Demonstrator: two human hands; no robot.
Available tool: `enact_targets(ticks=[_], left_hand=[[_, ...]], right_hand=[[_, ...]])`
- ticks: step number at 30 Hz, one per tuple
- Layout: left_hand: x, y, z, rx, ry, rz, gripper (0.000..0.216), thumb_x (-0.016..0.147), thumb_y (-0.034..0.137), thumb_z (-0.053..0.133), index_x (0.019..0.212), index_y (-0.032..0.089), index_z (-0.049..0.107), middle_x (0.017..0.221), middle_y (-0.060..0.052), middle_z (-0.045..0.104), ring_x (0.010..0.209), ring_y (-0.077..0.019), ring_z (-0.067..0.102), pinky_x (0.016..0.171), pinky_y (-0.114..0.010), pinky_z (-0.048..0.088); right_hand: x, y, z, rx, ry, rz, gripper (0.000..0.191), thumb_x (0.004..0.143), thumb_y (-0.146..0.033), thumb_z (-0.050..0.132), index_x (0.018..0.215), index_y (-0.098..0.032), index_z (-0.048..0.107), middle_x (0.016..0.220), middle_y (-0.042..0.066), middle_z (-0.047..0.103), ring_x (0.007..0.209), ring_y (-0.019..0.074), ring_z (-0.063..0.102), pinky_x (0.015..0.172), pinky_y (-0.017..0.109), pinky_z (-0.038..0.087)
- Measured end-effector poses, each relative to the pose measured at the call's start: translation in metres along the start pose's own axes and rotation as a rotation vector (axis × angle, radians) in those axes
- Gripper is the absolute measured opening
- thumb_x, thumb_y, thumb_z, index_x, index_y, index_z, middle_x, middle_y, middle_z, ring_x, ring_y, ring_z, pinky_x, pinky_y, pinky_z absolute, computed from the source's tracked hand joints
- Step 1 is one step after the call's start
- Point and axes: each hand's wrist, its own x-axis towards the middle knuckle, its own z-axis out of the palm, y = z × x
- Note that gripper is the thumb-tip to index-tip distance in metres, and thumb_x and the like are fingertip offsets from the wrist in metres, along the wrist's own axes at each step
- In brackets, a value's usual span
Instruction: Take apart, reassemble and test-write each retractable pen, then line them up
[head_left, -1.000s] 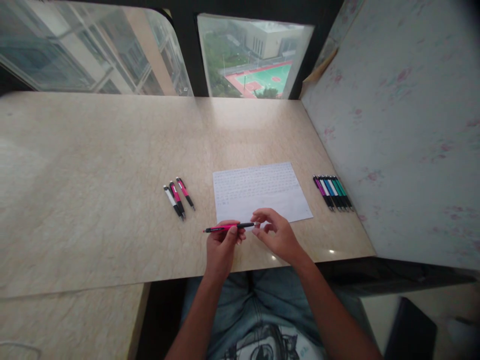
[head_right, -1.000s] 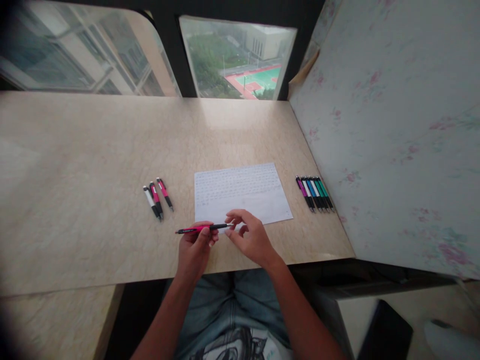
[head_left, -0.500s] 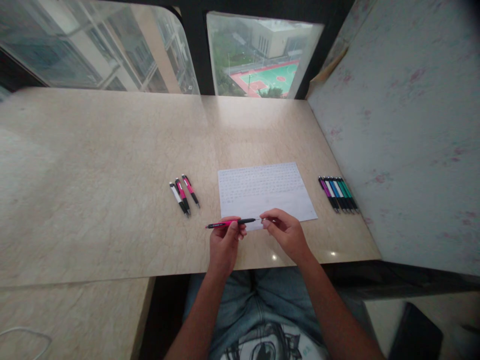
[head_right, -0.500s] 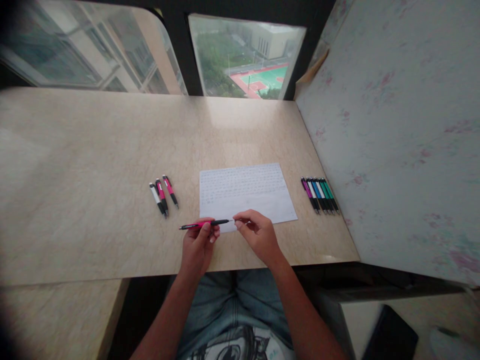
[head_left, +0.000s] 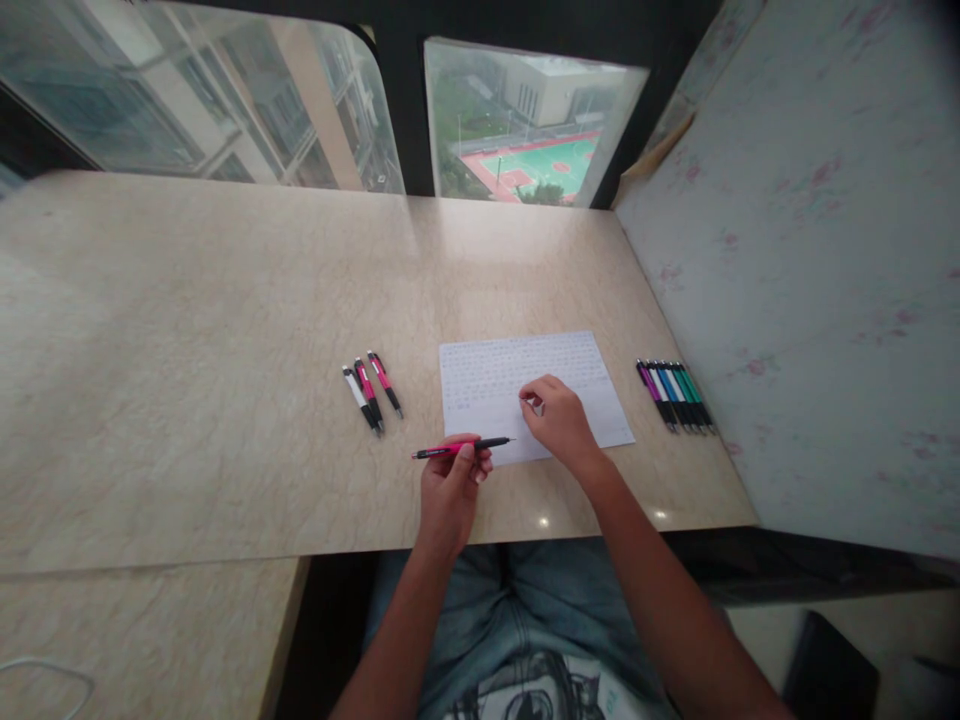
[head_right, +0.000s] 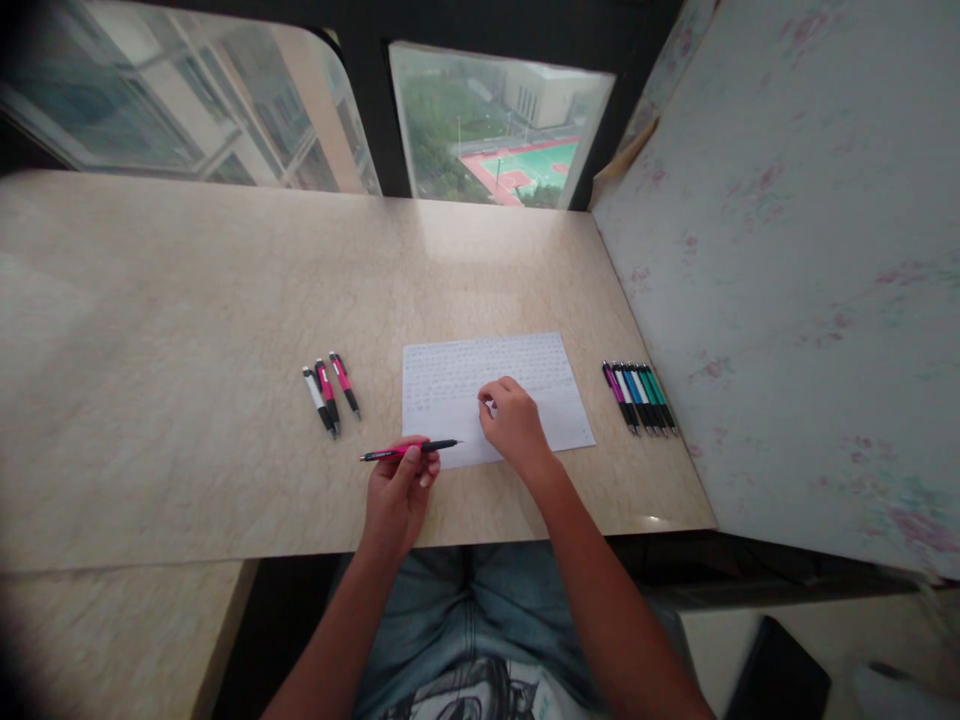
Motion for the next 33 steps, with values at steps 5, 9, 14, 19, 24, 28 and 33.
enact_targets(ticks=[5,9,14,19,24,28,33], left_hand=[[-0.002,0.001,0.001,0.001,-0.007,-0.005,0.024,0.074,0.031,0.08,0.089,0.015,0.07,0.071,-0.004,0.069,0.061,-0.0091,0.061,0.055,-0.019,0.043],[-0.002,0.001,0.001,-0.001,-0.01,-0.009,0.025,0.073,0.032,0.08,0.088,0.015,0.07,0.069,-0.004,0.069,0.06,-0.0101,0.061,0.055,-0.02,0.043],[-0.001,0.001,0.001,0.035,-0.004,-0.005,0.027,0.074,0.034,0.079,0.09,0.015,0.069,0.069,-0.004,0.068,0.061,-0.0106,0.061,0.055,-0.021,0.044],[-0.002,-0.002,0.001,0.095,-0.047,0.025,0.026,0.076,0.033,0.078,0.091,0.016,0.066,0.07,-0.003,0.068,0.06,-0.0101,0.06,0.056,-0.021,0.044],[-0.003,-0.001,0.002,0.159,-0.026,0.038,0.026,0.074,0.035,0.079,0.086,0.015,0.066,0.063,0.0,0.064,0.055,-0.0089,0.056,0.05,-0.019,0.041],[-0.002,0.0,0.003,0.083,0.038,0.024,0.027,0.071,0.033,0.081,0.085,0.015,0.067,0.064,0.0,0.064,0.055,-0.0081,0.056,0.049,-0.018,0.04],[-0.001,0.001,0.002,0.028,0.063,0.01,0.028,0.069,0.032,0.083,0.086,0.015,0.068,0.066,-0.001,0.065,0.058,-0.0083,0.057,0.05,-0.018,0.042]], right_hand=[[0.022,-0.005,0.014,-0.088,-0.144,-0.026,0.022,0.077,-0.001,0.053,0.084,-0.017,0.067,0.087,0.007,0.064,0.075,0.0172,0.06,0.073,0.03,0.048],[0.019,-0.007,0.009,-0.04,-0.175,-0.014,0.031,0.077,-0.003,0.056,0.101,-0.018,0.068,0.092,0.007,0.065,0.078,0.0168,0.06,0.075,0.03,0.049],[-0.002,-0.018,-0.015,0.177,-0.099,0.046,0.019,0.087,-0.019,0.055,0.102,-0.019,0.068,0.092,0.007,0.069,0.075,0.0166,0.061,0.071,0.03,0.049],[-0.029,-0.035,-0.019,0.517,-0.299,0.126,0.035,0.098,-0.04,0.045,0.083,-0.019,0.069,0.074,0.002,0.069,0.07,0.0158,0.063,0.065,0.028,0.048],[-0.041,-0.037,-0.016,0.534,-0.249,0.167,0.02,0.089,-0.036,0.061,0.084,-0.02,0.071,0.076,0.002,0.071,0.069,0.0159,0.064,0.064,0.028,0.049],[-0.045,-0.029,-0.026,0.558,-0.163,0.15,0.011,0.084,-0.031,0.067,0.088,-0.021,0.07,0.085,0.004,0.07,0.078,0.0176,0.065,0.066,0.029,0.052],[-0.047,-0.009,-0.034,0.541,-0.01,0.214,0.013,0.083,-0.032,0.066,0.09,-0.021,0.068,0.09,0.006,0.07,0.081,0.019,0.065,0.066,0.031,0.053]])
